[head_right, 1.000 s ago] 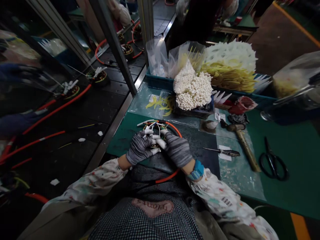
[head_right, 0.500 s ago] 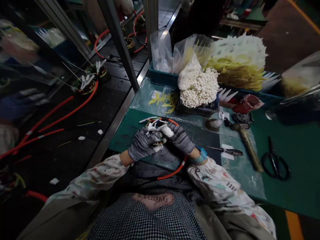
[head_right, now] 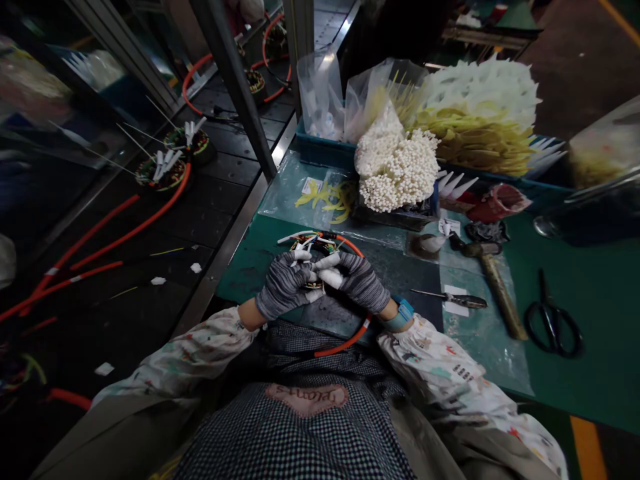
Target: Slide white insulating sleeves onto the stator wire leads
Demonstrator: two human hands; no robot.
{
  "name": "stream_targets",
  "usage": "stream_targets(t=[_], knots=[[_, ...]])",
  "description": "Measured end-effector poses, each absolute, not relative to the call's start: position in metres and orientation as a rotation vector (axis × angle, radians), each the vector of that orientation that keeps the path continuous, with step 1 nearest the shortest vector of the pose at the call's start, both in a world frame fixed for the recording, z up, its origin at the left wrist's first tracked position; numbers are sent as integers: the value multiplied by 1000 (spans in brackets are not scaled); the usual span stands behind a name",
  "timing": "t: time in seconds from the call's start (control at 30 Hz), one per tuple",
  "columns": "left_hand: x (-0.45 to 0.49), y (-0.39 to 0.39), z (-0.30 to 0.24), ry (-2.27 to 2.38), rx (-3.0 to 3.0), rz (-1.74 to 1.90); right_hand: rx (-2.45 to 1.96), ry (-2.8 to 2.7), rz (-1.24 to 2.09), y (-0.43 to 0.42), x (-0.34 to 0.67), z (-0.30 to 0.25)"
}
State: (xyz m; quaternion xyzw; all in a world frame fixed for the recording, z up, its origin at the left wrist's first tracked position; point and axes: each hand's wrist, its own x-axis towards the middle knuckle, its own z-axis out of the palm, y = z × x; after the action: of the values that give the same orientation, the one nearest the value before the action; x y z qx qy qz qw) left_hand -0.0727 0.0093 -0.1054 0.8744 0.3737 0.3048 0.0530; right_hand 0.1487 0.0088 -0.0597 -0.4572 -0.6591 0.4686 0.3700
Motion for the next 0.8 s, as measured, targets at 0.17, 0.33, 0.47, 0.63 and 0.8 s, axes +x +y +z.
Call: stream_targets(t=[0.17,0.33,0.47,0.63,0.8], knots=[[-74,10,-110,1137,2612,879,-1171,-1702,1222,9,152,-60],[-74,11,-109,1082,2624,843,-897,-1988,1133,0,158,-64],[-73,10,-108,1096,2637,802,-1066,-2015,1106,-14,163,-74],[-72,10,-109,1042,2640,884,-999,-2087,1083,-20,162,-81],[-70,9,-103,1083,2630,913,-1146,-1888,769,5,123,-74]])
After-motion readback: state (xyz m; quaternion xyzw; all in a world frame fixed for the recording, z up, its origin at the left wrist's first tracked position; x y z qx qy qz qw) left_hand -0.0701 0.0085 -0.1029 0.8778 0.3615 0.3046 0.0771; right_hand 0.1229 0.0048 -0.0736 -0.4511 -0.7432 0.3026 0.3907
